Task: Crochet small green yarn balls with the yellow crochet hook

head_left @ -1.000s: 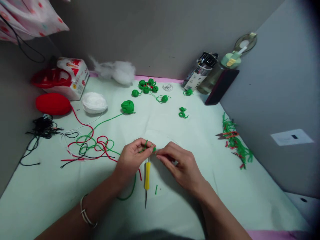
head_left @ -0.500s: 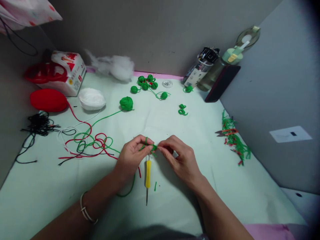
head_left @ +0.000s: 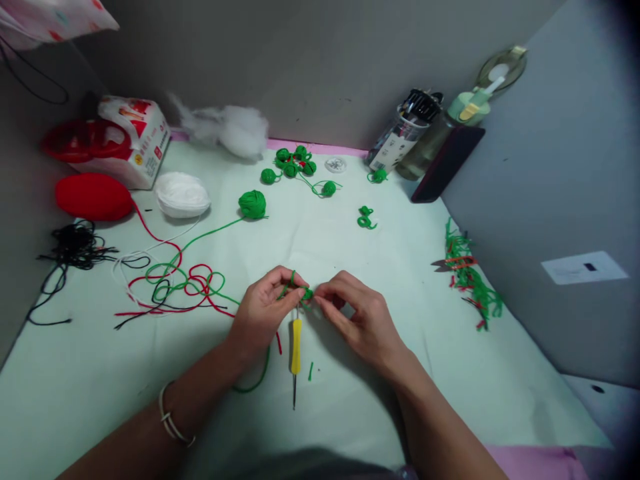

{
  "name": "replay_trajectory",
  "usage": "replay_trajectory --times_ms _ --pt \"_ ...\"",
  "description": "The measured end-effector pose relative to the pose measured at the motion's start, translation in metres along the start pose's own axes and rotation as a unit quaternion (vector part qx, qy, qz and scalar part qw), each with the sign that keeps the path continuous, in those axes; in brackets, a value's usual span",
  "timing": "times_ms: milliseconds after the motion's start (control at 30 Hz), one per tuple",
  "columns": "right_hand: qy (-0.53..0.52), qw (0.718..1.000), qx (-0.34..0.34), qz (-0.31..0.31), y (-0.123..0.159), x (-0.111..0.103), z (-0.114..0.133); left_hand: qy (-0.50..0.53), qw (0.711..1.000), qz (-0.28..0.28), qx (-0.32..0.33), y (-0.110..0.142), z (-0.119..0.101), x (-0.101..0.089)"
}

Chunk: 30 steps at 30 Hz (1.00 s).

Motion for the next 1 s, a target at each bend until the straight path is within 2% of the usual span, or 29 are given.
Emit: replay_trajectory --times_ms 67,133,233,300,467,600,700,867,1000 --pt "0.017 1.000 -0.010 -0.004 0.000 0.001 0.001 -0.002 1.000 0.002 0.002 0.000 0.000 0.000" --pt "0.083 0.996 -0.030 0.000 0.000 0.005 0.005 -0.002 1.000 0.002 0.003 0.000 0.000 0.000" --pt "0.222 0.973 -0.066 -0.001 0.000 0.013 0.011 -0.003 1.000 -0.001 0.006 0.000 0.000 0.000" --pt "0.255 0.963 -0.081 -0.008 0.001 0.014 0.014 -0.004 1.000 -0.003 0.007 -0.001 0.000 -0.001" --pt "0.134 0.988 -0.071 -0.030 0.001 0.004 0.013 0.005 1.000 0.010 0.005 0.000 0.000 0.001" --pt "0.180 0.979 -0.061 -0.075 0.000 0.001 0.010 0.016 1.000 0.021 0.006 0.001 0.002 0.004" --pt "0.194 0.976 -0.058 -0.085 -0.002 0.005 0.006 0.020 0.999 0.029 0.003 0.001 0.003 0.006" --pt "0.061 0.995 -0.020 -0.082 -0.004 0.008 -0.009 0.029 0.999 0.032 0.008 0.000 0.003 0.006" --pt "-0.006 0.996 -0.007 -0.093 -0.004 0.008 -0.014 0.039 0.999 0.022 0.008 0.000 0.003 0.005"
Point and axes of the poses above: each hand's wrist, its own y-axis away from the middle knuckle, its own x-axis out of the palm, z = x × y, the point moved 6 cm from there along -y, towards the middle knuckle, and after that the axes turned 12 degrees about z, right-handed, at the moved point
